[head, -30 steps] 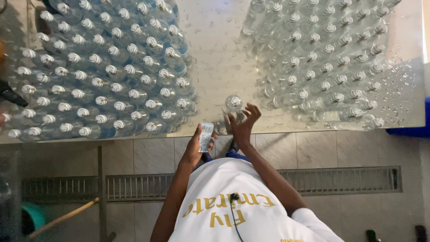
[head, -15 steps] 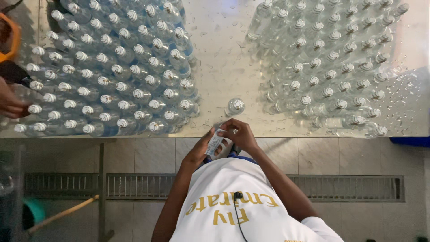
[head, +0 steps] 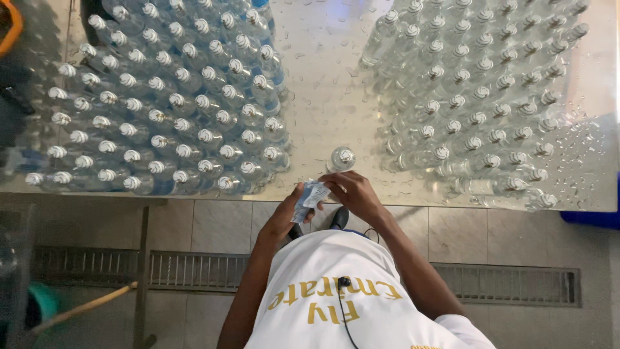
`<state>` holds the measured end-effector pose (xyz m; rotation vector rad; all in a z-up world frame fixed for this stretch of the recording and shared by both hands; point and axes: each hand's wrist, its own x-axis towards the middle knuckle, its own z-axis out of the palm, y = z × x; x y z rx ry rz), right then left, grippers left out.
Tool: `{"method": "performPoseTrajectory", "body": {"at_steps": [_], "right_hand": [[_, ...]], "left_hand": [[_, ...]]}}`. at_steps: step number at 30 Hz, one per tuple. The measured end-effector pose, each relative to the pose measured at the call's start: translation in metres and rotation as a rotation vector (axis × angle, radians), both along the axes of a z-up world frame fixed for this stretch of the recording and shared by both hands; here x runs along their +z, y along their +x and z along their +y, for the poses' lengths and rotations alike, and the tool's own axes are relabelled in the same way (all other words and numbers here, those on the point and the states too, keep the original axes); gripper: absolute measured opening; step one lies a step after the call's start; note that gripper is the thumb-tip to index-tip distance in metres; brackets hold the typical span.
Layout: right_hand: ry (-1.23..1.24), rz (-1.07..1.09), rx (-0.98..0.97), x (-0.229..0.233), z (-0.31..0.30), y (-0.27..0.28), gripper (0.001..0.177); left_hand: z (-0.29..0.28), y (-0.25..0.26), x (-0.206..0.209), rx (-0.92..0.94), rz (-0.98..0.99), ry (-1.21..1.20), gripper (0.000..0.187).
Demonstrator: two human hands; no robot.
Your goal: The person repeatedly picks up clear plastic bottles from a table, applies a small rectangular label to each bottle, and places the labeled bottle back on the table. The task is performed one bottle at a time in a repetitive sequence.
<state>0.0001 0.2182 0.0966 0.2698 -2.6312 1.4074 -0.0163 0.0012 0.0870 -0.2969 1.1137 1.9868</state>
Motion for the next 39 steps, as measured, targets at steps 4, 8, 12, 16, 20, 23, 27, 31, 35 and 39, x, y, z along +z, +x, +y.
{"method": "performPoseTrajectory", "body": {"at_steps": [4, 8, 12, 16, 20, 23, 27, 31, 35, 39], "right_hand": [[-0.013, 0.092, -0.024, 0.010, 0.005, -0.012, 0.018], [-0.081, 0.169, -0.074, 0.027, 0.012, -0.027, 0.020], [-0.024, 0.220, -0.116, 0.027, 0.031, -0.041, 0.022], [0.023, 0.229, -0.113, 0.013, 0.052, -0.046, 0.022], [-0.024, 0.154, -0.116, 0.013, 0.062, -0.042, 0.021], [-0.082, 0.094, -0.104, 0.006, 0.066, -0.037, 0.020], [-0.162, 0.022, -0.077, 0.005, 0.068, -0.030, 0.021], [-0.055, 0.001, -0.043, 0.018, 0.076, -0.026, 0.031], [0.017, -0.163, 0.114, 0.019, 0.082, -0.030, 0.082], [-0.105, -0.081, 0.221, -0.003, 0.079, -0.043, 0.089]], "left_hand": [[-0.002, -0.005, -0.021, 0.014, 0.005, 0.003, 0.068], [-0.005, -0.009, -0.039, 0.024, 0.023, 0.012, 0.078], [0.000, -0.011, -0.045, 0.083, 0.053, 0.065, 0.080], [0.008, -0.015, -0.052, 0.106, 0.078, 0.084, 0.084], [0.024, -0.016, -0.041, 0.097, 0.114, 0.090, 0.084], [0.036, -0.018, -0.027, 0.088, 0.132, 0.083, 0.080], [0.051, -0.021, -0.026, 0.064, 0.164, 0.054, 0.076], [0.057, -0.029, -0.025, 0.034, 0.183, 0.038, 0.076], [0.052, -0.039, -0.028, -0.045, 0.138, 0.062, 0.080], [0.047, -0.051, -0.027, -0.051, 0.061, 0.112, 0.071]]}}
